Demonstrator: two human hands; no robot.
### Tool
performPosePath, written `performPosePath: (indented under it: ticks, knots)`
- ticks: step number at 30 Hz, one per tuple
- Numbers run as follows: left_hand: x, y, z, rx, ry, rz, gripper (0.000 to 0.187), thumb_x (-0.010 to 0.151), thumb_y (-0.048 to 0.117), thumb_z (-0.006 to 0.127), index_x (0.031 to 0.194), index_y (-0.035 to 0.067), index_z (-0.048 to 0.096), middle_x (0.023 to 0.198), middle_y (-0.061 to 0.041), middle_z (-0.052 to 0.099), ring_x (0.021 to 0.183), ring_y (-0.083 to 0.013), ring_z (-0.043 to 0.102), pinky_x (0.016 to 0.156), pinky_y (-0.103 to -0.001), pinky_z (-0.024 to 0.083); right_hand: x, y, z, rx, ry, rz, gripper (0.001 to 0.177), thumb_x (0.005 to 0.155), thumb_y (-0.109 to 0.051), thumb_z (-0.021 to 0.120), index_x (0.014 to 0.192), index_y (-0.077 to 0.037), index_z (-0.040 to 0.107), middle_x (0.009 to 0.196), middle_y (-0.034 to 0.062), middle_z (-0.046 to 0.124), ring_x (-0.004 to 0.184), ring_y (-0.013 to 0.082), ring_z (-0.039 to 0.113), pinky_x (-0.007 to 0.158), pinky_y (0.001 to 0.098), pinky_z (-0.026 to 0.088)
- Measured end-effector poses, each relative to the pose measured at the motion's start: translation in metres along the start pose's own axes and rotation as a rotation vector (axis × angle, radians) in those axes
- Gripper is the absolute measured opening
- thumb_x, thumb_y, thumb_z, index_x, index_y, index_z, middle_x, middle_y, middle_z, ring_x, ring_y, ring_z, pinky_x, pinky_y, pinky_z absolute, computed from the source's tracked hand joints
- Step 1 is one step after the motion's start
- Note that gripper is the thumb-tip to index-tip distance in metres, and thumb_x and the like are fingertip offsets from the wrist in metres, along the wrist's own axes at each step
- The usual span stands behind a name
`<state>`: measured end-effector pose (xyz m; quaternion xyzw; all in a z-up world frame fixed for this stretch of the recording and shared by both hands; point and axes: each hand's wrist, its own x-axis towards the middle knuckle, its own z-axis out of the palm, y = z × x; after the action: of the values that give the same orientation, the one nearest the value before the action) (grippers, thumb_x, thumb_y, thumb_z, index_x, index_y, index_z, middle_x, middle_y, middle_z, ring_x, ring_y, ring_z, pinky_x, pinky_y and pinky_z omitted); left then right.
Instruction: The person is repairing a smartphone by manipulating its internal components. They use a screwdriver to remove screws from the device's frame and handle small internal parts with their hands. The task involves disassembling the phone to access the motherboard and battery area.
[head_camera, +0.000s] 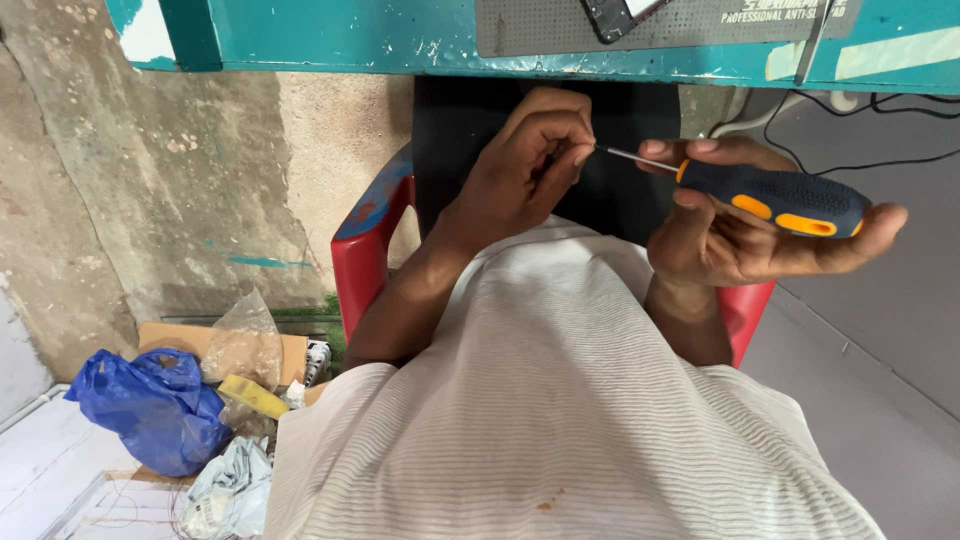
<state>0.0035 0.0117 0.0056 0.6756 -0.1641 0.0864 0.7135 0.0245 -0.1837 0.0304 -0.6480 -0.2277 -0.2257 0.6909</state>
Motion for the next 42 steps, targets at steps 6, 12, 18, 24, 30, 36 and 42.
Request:
performPosePath:
  ticks: [6,12,18,24,30,36,42]
  knots:
    - [-0.004,0.006,-0.008,0.139,-0.106,-0.087,0.018,0.111,0.006,0.064,0.124,0.006,0.051,0.126,-0.008,0.055,0.075,-0.0076,0.054,0.065,-0.024,0.049,0.009,0.002,-0.016,0.015,-0.204,0.12,0.089,0.107,0.008,0.057,0.157,-0.042,0.004,0.107,0.0262,0.07,0.084,0.0323,0.08,0.077,0.0498,0.069]
    - [0.006,0.016,-0.013,0.38,-0.157,-0.171,0.02,0.109,0.014,0.068,0.119,0.006,0.054,0.126,-0.007,0.06,0.075,-0.0113,0.065,0.064,-0.027,0.05,0.017,0.001,-0.01,-0.052,-0.253,0.166,0.1,0.108,0.022,0.056,0.161,-0.045,0.005,0.106,0.0258,0.068,0.087,0.0333,0.077,0.08,0.0466,0.068]
    - [0.03,0.011,-0.021,0.844,-0.067,0.111,0.019,0.106,0.02,0.075,0.115,0.011,0.061,0.126,0.0,0.058,0.095,-0.0165,0.065,0.085,-0.031,0.054,0.036,0.014,0.009,-0.142,-0.252,0.089,0.093,0.109,0.025,0.045,0.16,-0.042,0.007,0.113,0.0274,0.066,0.091,0.0344,0.076,0.081,0.0419,0.071]
    - [0.053,-0.016,-0.036,0.957,-0.008,0.207,0.026,0.105,-0.001,0.061,0.129,0.008,0.062,0.138,-0.006,0.054,0.114,-0.0189,0.06,0.091,-0.039,0.041,0.055,0.063,0.015,-0.145,-0.249,-0.03,0.09,0.111,0.024,0.051,0.16,-0.037,0.007,0.135,0.018,0.062,0.096,0.0313,0.076,0.083,0.0364,0.072]
    - [0.062,-0.055,-0.034,1.252,0.014,0.124,0.049,0.103,0.0,0.058,0.149,0.02,0.055,0.134,-0.004,0.052,0.123,-0.0241,0.045,0.1,-0.049,0.033,0.057,0.101,0.019,-0.239,-0.223,-0.069,0.081,0.112,0.022,0.059,0.158,-0.026,0.014,0.146,0.0109,0.054,0.102,0.0265,0.077,0.082,0.0311,0.07]
    - [0.062,-0.068,-0.033,1.346,0.03,0.128,0.057,0.1,-0.003,0.059,0.151,0.02,0.052,0.139,0.0,0.05,0.131,-0.0212,0.043,0.105,-0.051,0.028,0.056,0.103,0.027,-0.272,-0.256,-0.077,0.07,0.111,0.024,0.057,0.156,-0.018,0.022,0.152,0.0044,0.04,0.106,0.0247,0.075,0.088,0.0303,0.069]
    - [0.062,-0.07,-0.033,1.332,0.028,0.139,0.051,0.101,-0.004,0.062,0.145,0.02,0.056,0.143,0.001,0.049,0.139,-0.0189,0.038,0.112,-0.051,0.024,0.055,0.109,0.023,-0.292,-0.278,-0.097,0.069,0.11,0.026,0.055,0.154,-0.015,0.021,0.157,0.0008,0.034,0.113,0.0251,0.074,0.092,0.0311,0.072]
